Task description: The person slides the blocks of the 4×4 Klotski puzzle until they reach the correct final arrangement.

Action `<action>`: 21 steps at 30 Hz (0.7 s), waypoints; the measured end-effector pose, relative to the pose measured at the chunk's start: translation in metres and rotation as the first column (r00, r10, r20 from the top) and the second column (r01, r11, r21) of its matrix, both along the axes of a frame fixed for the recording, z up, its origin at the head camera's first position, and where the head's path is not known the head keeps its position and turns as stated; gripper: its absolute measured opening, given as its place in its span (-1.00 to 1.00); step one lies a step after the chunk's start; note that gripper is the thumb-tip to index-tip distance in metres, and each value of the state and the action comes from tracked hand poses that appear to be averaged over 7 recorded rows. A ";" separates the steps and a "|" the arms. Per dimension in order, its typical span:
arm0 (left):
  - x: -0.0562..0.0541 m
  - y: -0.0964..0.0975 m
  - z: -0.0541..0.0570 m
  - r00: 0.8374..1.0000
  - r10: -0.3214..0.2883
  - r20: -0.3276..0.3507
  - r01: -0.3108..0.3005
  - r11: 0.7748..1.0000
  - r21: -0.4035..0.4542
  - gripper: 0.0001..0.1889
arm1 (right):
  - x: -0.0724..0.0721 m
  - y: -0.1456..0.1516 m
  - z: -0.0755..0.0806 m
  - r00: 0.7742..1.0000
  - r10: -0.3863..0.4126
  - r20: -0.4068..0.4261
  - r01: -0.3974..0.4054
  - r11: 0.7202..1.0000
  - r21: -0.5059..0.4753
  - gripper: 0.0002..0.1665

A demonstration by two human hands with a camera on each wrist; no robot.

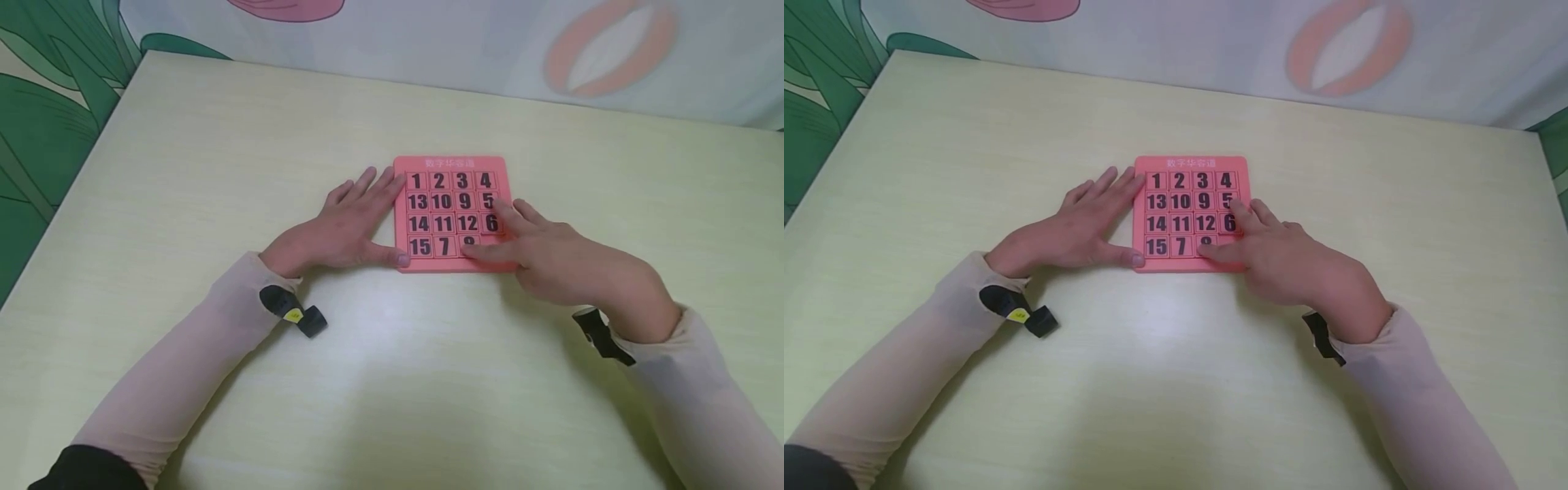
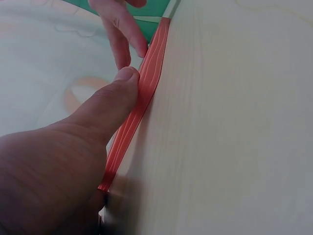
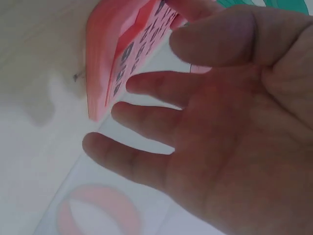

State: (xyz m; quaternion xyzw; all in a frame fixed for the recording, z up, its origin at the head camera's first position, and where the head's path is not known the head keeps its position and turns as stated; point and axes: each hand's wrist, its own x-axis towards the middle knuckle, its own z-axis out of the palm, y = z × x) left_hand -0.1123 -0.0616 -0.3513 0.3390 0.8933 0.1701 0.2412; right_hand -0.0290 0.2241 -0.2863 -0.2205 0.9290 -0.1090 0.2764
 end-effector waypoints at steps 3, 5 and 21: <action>0.000 0.000 0.000 1.000 0.001 0.000 -0.001 1.000 -0.001 0.26 | 0.000 -0.004 0.001 0.999 0.021 -0.034 -0.021 1.000 -0.018 -0.26; 0.000 0.000 0.000 1.000 0.001 -0.001 -0.001 1.000 -0.004 0.26 | 0.000 -0.006 0.001 0.999 0.025 -0.046 -0.026 0.999 -0.032 -0.27; 0.001 -0.001 0.002 1.000 -0.001 -0.009 0.001 1.000 -0.006 0.26 | -0.005 0.000 0.002 1.000 -0.024 0.006 0.024 1.000 0.000 -0.20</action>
